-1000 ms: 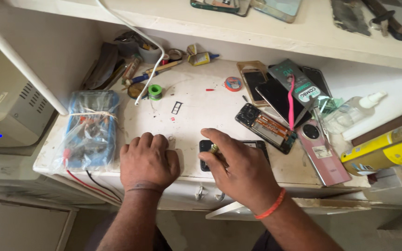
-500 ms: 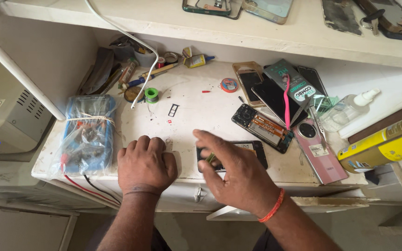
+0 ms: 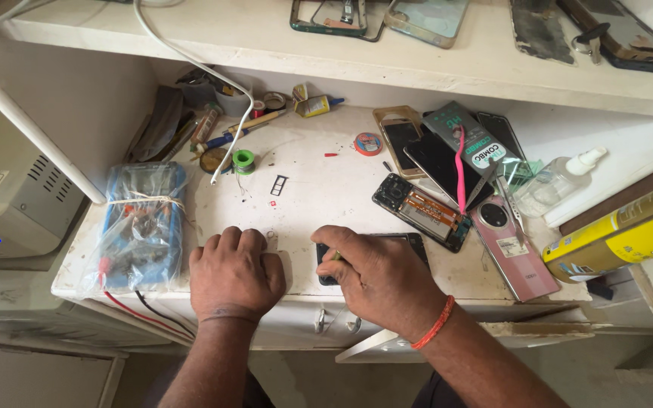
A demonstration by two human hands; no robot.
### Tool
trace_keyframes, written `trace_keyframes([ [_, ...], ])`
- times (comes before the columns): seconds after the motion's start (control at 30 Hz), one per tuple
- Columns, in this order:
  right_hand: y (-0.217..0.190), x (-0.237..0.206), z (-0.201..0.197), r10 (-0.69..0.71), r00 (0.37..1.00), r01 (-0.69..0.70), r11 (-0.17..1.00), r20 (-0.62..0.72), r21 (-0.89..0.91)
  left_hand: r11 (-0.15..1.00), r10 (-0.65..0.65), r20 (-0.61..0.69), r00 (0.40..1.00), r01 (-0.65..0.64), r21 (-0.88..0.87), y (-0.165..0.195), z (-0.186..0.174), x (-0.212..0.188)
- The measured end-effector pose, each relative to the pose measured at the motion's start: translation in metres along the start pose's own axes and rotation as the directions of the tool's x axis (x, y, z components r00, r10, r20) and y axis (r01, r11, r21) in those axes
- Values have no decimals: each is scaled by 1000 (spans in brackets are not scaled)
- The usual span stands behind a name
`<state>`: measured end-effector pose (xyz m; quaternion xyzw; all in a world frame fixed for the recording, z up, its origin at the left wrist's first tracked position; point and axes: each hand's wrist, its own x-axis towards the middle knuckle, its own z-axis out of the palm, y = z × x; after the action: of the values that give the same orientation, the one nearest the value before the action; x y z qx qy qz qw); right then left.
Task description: The person uses a screwdriver to remove screws from a disassembled smartphone on a cluttered workbench. They continue unscrewing multiple screws from the phone's frame and place them on the bench while handling the device with both hands.
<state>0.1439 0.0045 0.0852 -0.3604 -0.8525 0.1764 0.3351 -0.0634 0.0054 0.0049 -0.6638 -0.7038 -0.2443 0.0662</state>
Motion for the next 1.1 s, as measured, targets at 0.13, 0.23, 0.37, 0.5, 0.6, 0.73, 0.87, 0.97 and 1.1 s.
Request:
trace_keyframes([
  [0.13, -1, -4, 3, 33, 999, -32, 999, -24, 28, 1000, -2, -8, 1000, 2, -21, 1, 0, 0],
  [0.23, 4, -12, 6, 126, 991, -119, 986, -51, 119, 1000, 1, -16, 1000, -2, -23, 1, -1, 0],
  [0.37, 25, -26, -1, 291, 930, -173, 886, -226, 430, 1000, 7, -9, 1000, -7, -18, 0, -1, 0],
  [0.5, 61, -44, -38, 242, 880, 44, 814, -408, 579, 1000, 15, -21, 1000, -15, -15, 0, -1, -1],
  [0.6, 81, -62, -66, 251, 892, -33, 865, -377, 500, 1000, 17, -19, 1000, -17, -22, 1, -1, -1],
  [0.73, 84, -80, -72, 508, 840, -500, 861, -189, 94, 1000, 10, -17, 1000, -10, -13, 1, -1, 0],
  [0.87, 79, -89, -67, 382, 917, -397, 901, -116, -174, 1000, 4, -11, 1000, -4, 2, 1, -1, -1],
  [0.97, 80, -92, -63, 417, 902, -431, 884, -111, -180, 1000, 14, -21, 1000, -14, -2, 0, 0, -1],
  [1.1, 81, -92, -59, 387, 918, -397, 902, -92, -170, 1000, 8, -26, 1000, -9, -4, 0, -1, 0],
])
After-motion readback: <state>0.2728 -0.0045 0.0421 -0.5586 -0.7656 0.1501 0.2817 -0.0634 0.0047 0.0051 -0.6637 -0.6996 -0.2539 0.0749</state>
